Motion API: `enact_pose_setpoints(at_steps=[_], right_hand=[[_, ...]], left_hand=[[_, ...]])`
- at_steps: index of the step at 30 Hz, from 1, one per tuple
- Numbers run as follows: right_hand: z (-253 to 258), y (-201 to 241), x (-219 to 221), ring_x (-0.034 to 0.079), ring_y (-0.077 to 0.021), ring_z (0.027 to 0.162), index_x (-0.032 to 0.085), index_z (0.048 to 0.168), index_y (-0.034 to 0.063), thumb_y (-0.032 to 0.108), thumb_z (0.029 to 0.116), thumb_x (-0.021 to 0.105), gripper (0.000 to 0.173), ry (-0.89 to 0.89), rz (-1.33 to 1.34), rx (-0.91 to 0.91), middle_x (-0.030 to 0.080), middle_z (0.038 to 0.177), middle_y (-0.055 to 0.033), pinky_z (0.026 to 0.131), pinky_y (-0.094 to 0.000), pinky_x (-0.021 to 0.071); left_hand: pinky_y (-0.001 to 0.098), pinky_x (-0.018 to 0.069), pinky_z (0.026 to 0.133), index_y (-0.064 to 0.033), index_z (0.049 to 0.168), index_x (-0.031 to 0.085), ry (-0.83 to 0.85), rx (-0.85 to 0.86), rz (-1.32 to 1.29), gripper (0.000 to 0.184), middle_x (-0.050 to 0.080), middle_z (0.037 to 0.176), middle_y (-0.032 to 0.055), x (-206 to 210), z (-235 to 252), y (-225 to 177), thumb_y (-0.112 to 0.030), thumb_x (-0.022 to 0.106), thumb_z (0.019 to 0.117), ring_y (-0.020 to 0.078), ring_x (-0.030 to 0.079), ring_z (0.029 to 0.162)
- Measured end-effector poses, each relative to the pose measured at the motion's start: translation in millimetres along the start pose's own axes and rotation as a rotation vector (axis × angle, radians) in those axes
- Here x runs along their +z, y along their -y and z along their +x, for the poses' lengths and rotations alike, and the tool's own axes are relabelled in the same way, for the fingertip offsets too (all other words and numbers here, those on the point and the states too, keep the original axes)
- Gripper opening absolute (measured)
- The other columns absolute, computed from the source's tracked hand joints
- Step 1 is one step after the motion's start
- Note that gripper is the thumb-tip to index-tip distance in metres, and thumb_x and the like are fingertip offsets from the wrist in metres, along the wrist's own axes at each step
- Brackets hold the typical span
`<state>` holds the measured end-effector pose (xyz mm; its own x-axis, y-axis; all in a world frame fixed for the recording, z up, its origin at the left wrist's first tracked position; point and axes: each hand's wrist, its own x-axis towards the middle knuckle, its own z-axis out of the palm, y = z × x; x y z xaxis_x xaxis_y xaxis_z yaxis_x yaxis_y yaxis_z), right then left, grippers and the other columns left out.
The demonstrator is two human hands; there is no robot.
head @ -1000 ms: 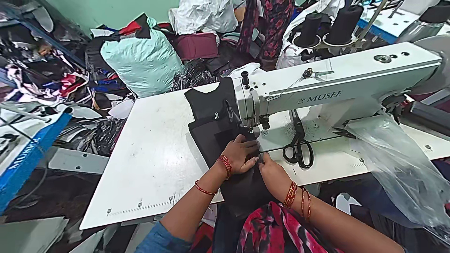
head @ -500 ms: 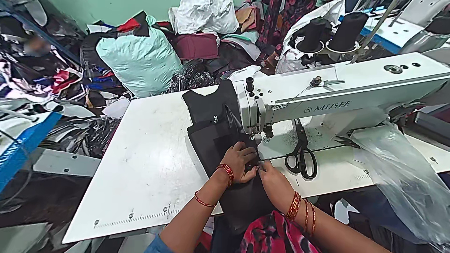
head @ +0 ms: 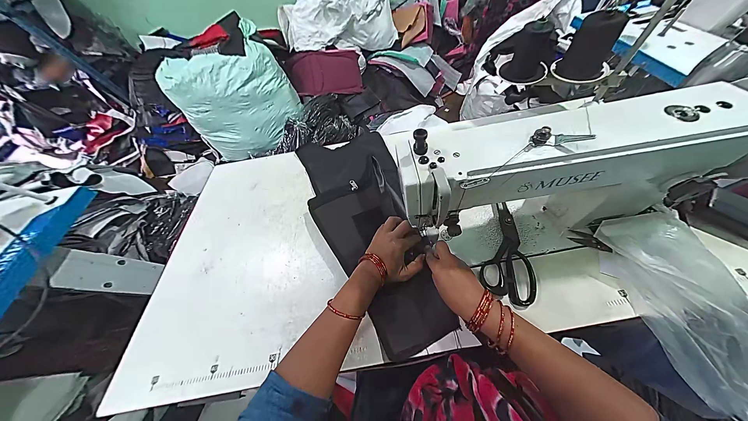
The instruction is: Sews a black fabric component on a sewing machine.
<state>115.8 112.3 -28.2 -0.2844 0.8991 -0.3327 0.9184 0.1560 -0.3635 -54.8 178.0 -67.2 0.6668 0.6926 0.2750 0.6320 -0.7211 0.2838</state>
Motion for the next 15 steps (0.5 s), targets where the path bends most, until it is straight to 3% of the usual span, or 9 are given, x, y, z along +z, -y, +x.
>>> enact_pose_setpoints(at_steps=[2,5,9,13,15], right_hand=[[1.7,0.9,-7.2,0.063,-0.0355,0.118,0.047,0.146,-0.0091,-0.005,0.1028,0.042,0.043,0.074,0.005,0.017,0.042,0.148,-0.0286,0.099,-0.0383,0.0523],[0.4,-0.6,1.7,0.065,-0.0384,0.115,0.055,0.138,-0.0095,-0.006,0.0996,0.047,0.039,-0.021,0.038,-0.004,0.046,0.147,-0.0306,0.097,-0.0417,0.0545],[2.1,-5.0,16.6,0.069,-0.0401,0.106,0.063,0.128,-0.0097,-0.008,0.0956,0.055,0.034,-0.205,0.049,-0.046,0.054,0.137,-0.0320,0.091,-0.0440,0.0574],[-0.7,-4.7,12.2,0.067,-0.0398,0.110,0.064,0.126,-0.0102,-0.006,0.0980,0.053,0.030,-0.120,0.028,-0.008,0.051,0.140,-0.0317,0.094,-0.0432,0.0560],[-0.7,-3.4,9.0,0.066,-0.0395,0.113,0.064,0.125,-0.0110,-0.006,0.0986,0.052,0.030,-0.067,0.021,0.012,0.048,0.144,-0.0313,0.097,-0.0427,0.0548]], left_hand=[[0.0569,0.0506,0.097,-0.0068,0.107,0.079,0.004,0.020,-0.007,0.047,0.071,0.119,0.0170,0.3,3.2,2.8,-0.045,0.057,0.0891,0.0420,0.061,0.120],[0.0623,0.0476,0.102,-0.0038,0.112,0.077,0.047,0.015,-0.044,0.046,0.069,0.125,0.0217,-5.9,3.4,1.2,-0.041,0.063,0.0890,0.0465,0.058,0.125],[0.0623,0.0517,0.092,-0.0032,0.109,0.077,-0.015,0.029,0.044,0.042,0.069,0.124,0.0223,-8.4,0.1,-6.8,-0.039,0.068,0.0890,0.0454,0.061,0.122],[0.0585,0.0547,0.088,-0.0043,0.103,0.077,-0.096,0.116,0.124,0.018,0.073,0.117,0.0167,3.4,-11.8,-27.3,-0.014,0.070,0.0894,0.0389,0.067,0.117],[0.0583,0.0555,0.089,-0.0034,0.103,0.077,-0.161,0.091,0.146,0.018,0.073,0.118,0.0157,11.2,-19.3,-35.9,-0.008,0.069,0.0879,0.0398,0.066,0.119]])
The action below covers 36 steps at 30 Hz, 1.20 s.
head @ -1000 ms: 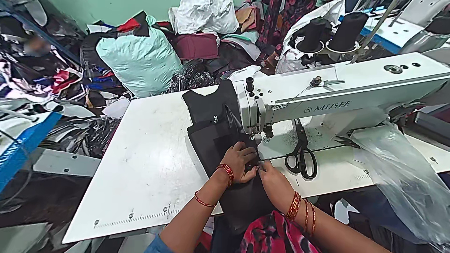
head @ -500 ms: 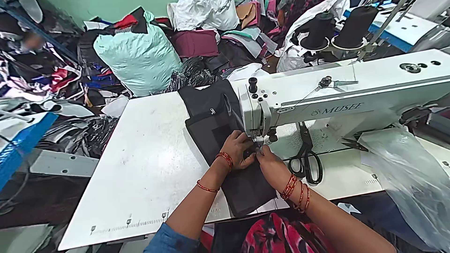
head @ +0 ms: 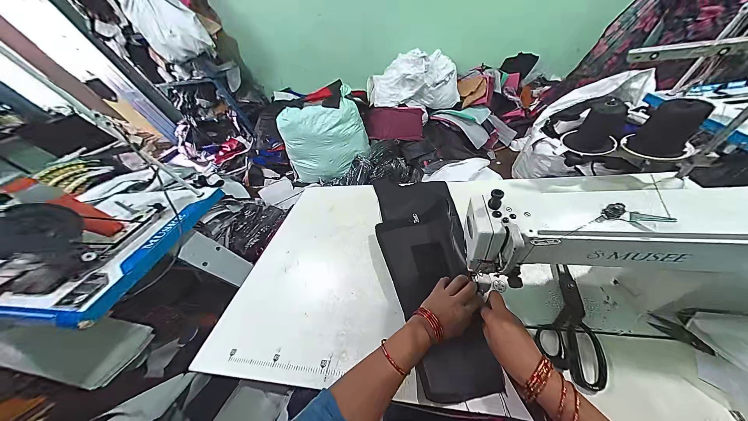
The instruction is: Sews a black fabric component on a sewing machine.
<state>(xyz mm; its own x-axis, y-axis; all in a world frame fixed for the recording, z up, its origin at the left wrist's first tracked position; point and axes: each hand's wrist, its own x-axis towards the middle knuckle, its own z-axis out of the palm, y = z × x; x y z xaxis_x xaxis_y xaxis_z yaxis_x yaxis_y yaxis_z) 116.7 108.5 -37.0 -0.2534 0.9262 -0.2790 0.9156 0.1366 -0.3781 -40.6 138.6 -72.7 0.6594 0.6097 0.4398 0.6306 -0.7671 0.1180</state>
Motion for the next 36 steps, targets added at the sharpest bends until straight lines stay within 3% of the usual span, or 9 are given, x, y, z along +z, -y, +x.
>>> enact_pose_setpoints(at_steps=[2,4,8,11,16,27,32,36], right_hand=[[-1.0,-0.1,0.7,0.066,-0.0395,0.112,0.064,0.126,-0.0101,-0.005,0.0994,0.051,0.030,-0.006,0.007,0.011,0.049,0.143,-0.0307,0.096,-0.0429,0.0549],[-0.9,0.3,1.0,0.067,-0.0400,0.109,0.063,0.130,-0.0084,-0.003,0.0999,0.051,0.033,-0.044,0.025,0.010,0.051,0.139,-0.0305,0.094,-0.0436,0.0554],[-4.3,-8.0,2.6,0.064,-0.0422,0.115,0.054,0.145,-0.0025,0.001,0.1015,0.047,0.045,-0.100,0.159,-0.003,0.052,0.139,-0.0332,0.099,-0.0469,0.0527],[-8.5,-18.3,4.8,0.064,-0.0368,0.109,0.057,0.142,-0.0034,0.003,0.1003,0.051,0.043,-0.182,0.291,-0.005,0.061,0.124,-0.0299,0.098,-0.0416,0.0515],[-18.8,-25.9,9.4,0.065,-0.0258,0.093,0.063,0.137,-0.0006,0.004,0.0981,0.056,0.040,-0.208,0.411,0.039,0.066,0.110,-0.0215,0.087,-0.0346,0.0522],[-15.9,-38.6,7.9,0.062,-0.0136,0.088,0.060,0.138,-0.0042,0.003,0.0966,0.058,0.042,-0.092,0.675,-0.014,0.067,0.112,-0.0182,0.082,-0.0258,0.0509],[-16.0,-42.8,7.7,0.063,-0.0115,0.090,0.058,0.138,-0.0051,0.002,0.0970,0.059,0.041,-0.064,0.768,0.000,0.068,0.114,-0.0171,0.083,-0.0239,0.0516],[-17.5,-43.5,7.9,0.062,-0.0103,0.087,0.059,0.138,-0.0041,0.002,0.0969,0.057,0.041,-0.075,0.750,-0.014,0.066,0.113,-0.0170,0.079,-0.0223,0.0509]], left_hand=[[0.0700,0.0459,0.101,-0.0039,0.104,0.079,-0.052,-0.106,0.006,0.020,0.070,0.128,0.0179,4.6,-7.6,-9.0,-0.010,0.071,0.0864,0.0477,0.058,0.130],[0.0818,0.0337,0.102,-0.0109,0.104,0.080,-0.111,-0.215,0.066,0.021,0.065,0.137,0.0195,5.5,-11.5,-16.4,-0.017,0.073,0.0851,0.0559,0.049,0.135],[0.0860,0.0228,0.105,-0.0229,0.123,0.076,-0.010,-0.475,0.004,0.032,0.047,0.154,0.0258,-0.7,-18.2,-34.5,-0.030,0.068,0.0921,0.0624,0.030,0.144],[0.0850,0.0212,0.107,-0.0225,0.130,0.072,0.031,-0.517,-0.017,0.037,0.043,0.156,0.0266,2.9,-20.8,-33.6,-0.038,0.059,0.0989,0.0606,0.034,0.143],[0.0839,0.0202,0.107,-0.0229,0.131,0.071,0.059,-0.528,-0.016,0.039,0.039,0.160,0.0252,1.4,-20.1,-32.9,-0.041,0.058,0.0992,0.0590,0.032,0.145],[0.0857,0.0130,0.107,-0.0268,0.130,0.073,0.084,-0.449,-0.047,0.035,0.031,0.165,0.0220,1.9,-21.1,-32.6,-0.036,0.057,0.1015,0.0600,0.014,0.151],[0.0825,0.0054,0.112,-0.0301,0.138,0.067,0.198,-0.459,-0.085,0.043,0.018,0.171,0.0176,-3.3,-22.9,-30.7,-0.048,0.054,0.1008,0.0550,0.001,0.154],[0.0822,0.0029,0.112,-0.0319,0.138,0.067,0.227,-0.445,-0.099,0.045,0.015,0.171,0.0180,-5.1,-24.0,-29.6,-0.050,0.054,0.0994,0.0554,-0.003,0.154]])
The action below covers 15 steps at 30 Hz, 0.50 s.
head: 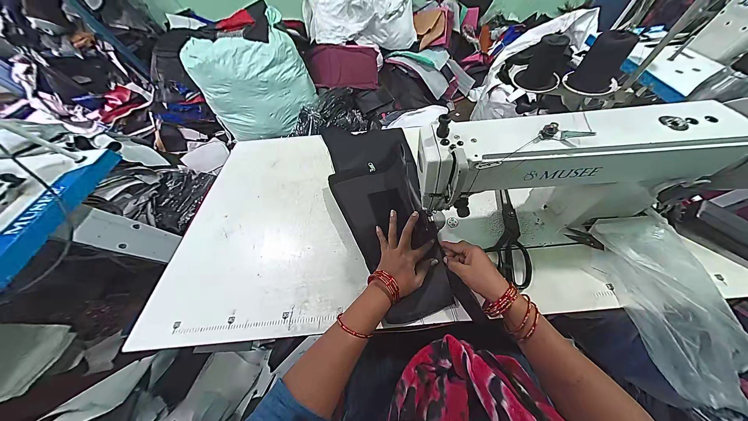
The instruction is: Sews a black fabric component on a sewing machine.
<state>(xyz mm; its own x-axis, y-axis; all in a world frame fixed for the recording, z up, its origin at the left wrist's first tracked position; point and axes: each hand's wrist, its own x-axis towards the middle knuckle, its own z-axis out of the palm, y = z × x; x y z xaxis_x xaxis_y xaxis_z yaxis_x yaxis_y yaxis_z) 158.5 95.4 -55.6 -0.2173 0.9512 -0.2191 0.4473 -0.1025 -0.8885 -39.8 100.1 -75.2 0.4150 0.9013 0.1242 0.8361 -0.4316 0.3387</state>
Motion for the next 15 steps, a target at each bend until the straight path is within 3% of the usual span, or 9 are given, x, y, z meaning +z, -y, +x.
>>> enact_pose_setpoints(at_steps=[3,6,8,13,15], right_hand=[[-3.4,3.4,1.6,0.060,-0.0147,0.089,0.061,0.137,-0.0028,0.002,0.0967,0.055,0.041,-0.007,-0.124,-0.031,0.063,0.111,-0.0187,0.081,-0.0247,0.0495],[-9.0,19.3,6.3,0.060,-0.0274,0.100,0.061,0.139,-0.0023,0.000,0.0990,0.049,0.041,0.035,-0.331,-0.017,0.061,0.116,-0.0250,0.090,-0.0339,0.0488],[-10.6,30.3,8.1,0.060,-0.0301,0.107,0.058,0.142,-0.0017,0.000,0.1007,0.045,0.043,0.092,-0.426,0.030,0.058,0.123,-0.0262,0.095,-0.0351,0.0484],[-10.1,41.3,12.4,0.061,-0.0324,0.110,0.051,0.148,-0.0006,0.000,0.1031,0.042,0.045,0.176,-0.558,0.088,0.051,0.131,-0.0266,0.096,-0.0378,0.0506],[-11.1,43.1,17.5,0.062,-0.0323,0.110,0.048,0.150,-0.0009,-0.001,0.1036,0.041,0.047,0.188,-0.641,0.099,0.049,0.134,-0.0264,0.095,-0.0373,0.0516]], left_hand=[[0.0821,0.0034,0.112,-0.0324,0.137,0.068,0.010,-0.004,0.022,0.045,0.015,0.171,0.0192,-1.3,-0.2,-1.7,-0.052,0.053,0.0996,0.0564,-0.003,0.154],[0.0811,0.0023,0.113,-0.0312,0.138,0.067,0.059,-0.022,0.045,0.046,0.013,0.172,0.0175,-3.9,0.7,-4.1,-0.052,0.051,0.1008,0.0540,-0.005,0.155],[0.0815,0.0031,0.112,-0.0293,0.139,0.067,0.068,-0.019,0.045,0.047,0.013,0.172,0.0160,-5.1,1.2,-5.3,-0.051,0.051,0.1005,0.0522,-0.003,0.155],[0.0806,0.0002,0.113,-0.0232,0.139,0.066,0.111,-0.048,-0.042,0.048,0.020,0.171,0.0122,-12.5,2.5,-8.9,-0.044,0.058,0.0973,0.0384,0.012,0.158],[0.0809,0.0015,0.113,-0.0199,0.135,0.070,0.062,-0.043,-0.075,0.044,0.024,0.170,0.0135,-10.3,1.4,-8.3,-0.038,0.061,0.0962,0.0373,0.020,0.157]])
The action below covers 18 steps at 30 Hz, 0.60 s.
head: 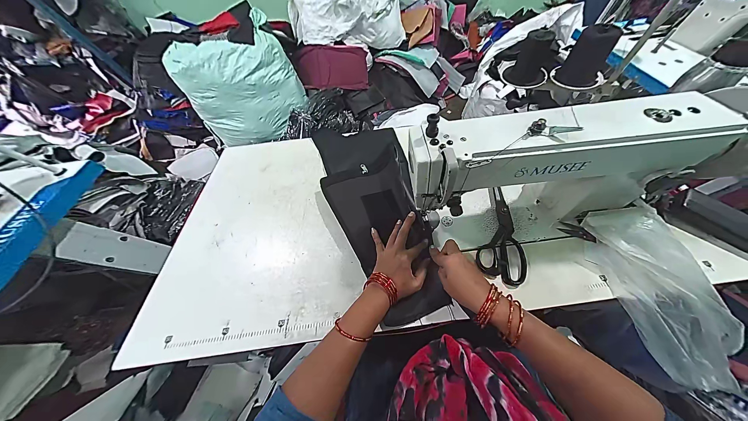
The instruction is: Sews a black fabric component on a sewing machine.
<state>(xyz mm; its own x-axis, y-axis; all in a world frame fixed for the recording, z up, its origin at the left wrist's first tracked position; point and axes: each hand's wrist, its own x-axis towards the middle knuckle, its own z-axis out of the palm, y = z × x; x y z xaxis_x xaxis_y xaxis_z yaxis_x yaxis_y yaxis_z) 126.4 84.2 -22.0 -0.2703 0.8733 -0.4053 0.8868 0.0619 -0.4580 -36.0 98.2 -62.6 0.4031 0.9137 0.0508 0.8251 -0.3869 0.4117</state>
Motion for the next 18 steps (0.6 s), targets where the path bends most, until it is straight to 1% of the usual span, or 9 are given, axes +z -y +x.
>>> enact_pose_setpoints(at_steps=[2,4,6,8,11,12,16,17,18], right_hand=[[-0.2,4.9,3.8,0.063,-0.0329,0.111,0.045,0.150,-0.0036,-0.003,0.1031,0.041,0.048,0.004,-0.082,0.015,0.048,0.135,-0.0270,0.096,-0.0361,0.0518],[0.2,6.8,5.3,0.063,-0.0329,0.111,0.044,0.151,-0.0053,-0.004,0.1023,0.041,0.048,0.006,-0.118,0.018,0.048,0.135,-0.0272,0.095,-0.0355,0.0520],[0.9,6.3,6.6,0.063,-0.0326,0.110,0.044,0.150,-0.0064,-0.004,0.1027,0.041,0.047,0.004,-0.128,0.015,0.048,0.134,-0.0275,0.095,-0.0347,0.0521],[1.3,5.1,8.0,0.063,-0.0325,0.109,0.045,0.149,-0.0067,-0.004,0.1027,0.040,0.046,-0.005,-0.119,0.009,0.048,0.133,-0.0277,0.094,-0.0346,0.0526],[1.2,3.3,8.3,0.064,-0.0329,0.109,0.049,0.146,-0.0072,-0.004,0.1019,0.042,0.044,-0.019,-0.091,-0.010,0.049,0.134,-0.0280,0.093,-0.0353,0.0534],[1.2,2.8,8.2,0.064,-0.0325,0.109,0.049,0.146,-0.0070,-0.004,0.1018,0.042,0.045,-0.018,-0.086,-0.014,0.049,0.134,-0.0279,0.093,-0.0351,0.0534],[1.4,2.0,8.8,0.064,-0.0325,0.108,0.048,0.147,-0.0073,-0.005,0.1013,0.043,0.046,-0.020,-0.082,-0.021,0.049,0.135,-0.0278,0.093,-0.0349,0.0538],[1.4,1.8,9.8,0.065,-0.0325,0.108,0.049,0.145,-0.0080,-0.005,0.1011,0.043,0.045,-0.029,-0.089,-0.025,0.049,0.134,-0.0280,0.092,-0.0347,0.0541],[1.3,2.3,9.8,0.065,-0.0327,0.108,0.050,0.144,-0.0086,-0.005,0.1012,0.043,0.044,-0.024,-0.096,-0.024,0.049,0.135,-0.0285,0.092,-0.0348,0.0541]], left_hand=[[0.0821,0.0068,0.112,-0.0161,0.127,0.074,-0.099,0.031,-0.012,0.037,0.030,0.167,0.0168,6.0,-0.6,2.1,-0.027,0.061,0.0949,0.0412,0.029,0.153],[0.0818,0.0125,0.112,-0.0154,0.126,0.075,-0.133,0.042,0.028,0.035,0.031,0.166,0.0195,9.3,-0.9,1.4,-0.023,0.058,0.0957,0.0442,0.035,0.150],[0.0801,0.0148,0.112,-0.0174,0.132,0.071,-0.094,0.032,0.091,0.039,0.027,0.167,0.0202,8.9,-2.2,-1.1,-0.024,0.054,0.0985,0.0449,0.033,0.151],[0.0797,0.0180,0.112,-0.0193,0.137,0.068,-0.066,0.039,0.152,0.041,0.027,0.167,0.0211,6.7,-3.2,-2.0,-0.026,0.051,0.1002,0.0460,0.034,0.150],[0.0792,0.0206,0.111,-0.0190,0.140,0.066,-0.027,0.060,0.189,0.045,0.028,0.166,0.0235,0.2,-3.3,-2.5,-0.029,0.050,0.0990,0.0474,0.036,0.148],[0.0782,0.0213,0.112,-0.0176,0.140,0.066,-0.018,0.070,0.191,0.046,0.027,0.166,0.0252,-1.1,-3.4,-2.3,-0.030,0.051,0.0979,0.0482,0.036,0.148],[0.0739,0.0354,0.108,-0.0085,0.127,0.073,-0.137,0.188,0.187,0.044,0.037,0.156,0.0359,4.8,-0.5,4.6,-0.031,0.058,0.0918,0.0556,0.048,0.137],[0.0737,0.0373,0.107,-0.0085,0.127,0.073,-0.158,0.204,0.190,0.045,0.039,0.155,0.0365,6.8,0.5,5.6,-0.031,0.059,0.0916,0.0561,0.049,0.135],[0.0736,0.0386,0.105,-0.0100,0.131,0.072,-0.164,0.209,0.200,0.046,0.040,0.154,0.0365,7.6,1.4,5.6,-0.032,0.058,0.0920,0.0564,0.050,0.133]])
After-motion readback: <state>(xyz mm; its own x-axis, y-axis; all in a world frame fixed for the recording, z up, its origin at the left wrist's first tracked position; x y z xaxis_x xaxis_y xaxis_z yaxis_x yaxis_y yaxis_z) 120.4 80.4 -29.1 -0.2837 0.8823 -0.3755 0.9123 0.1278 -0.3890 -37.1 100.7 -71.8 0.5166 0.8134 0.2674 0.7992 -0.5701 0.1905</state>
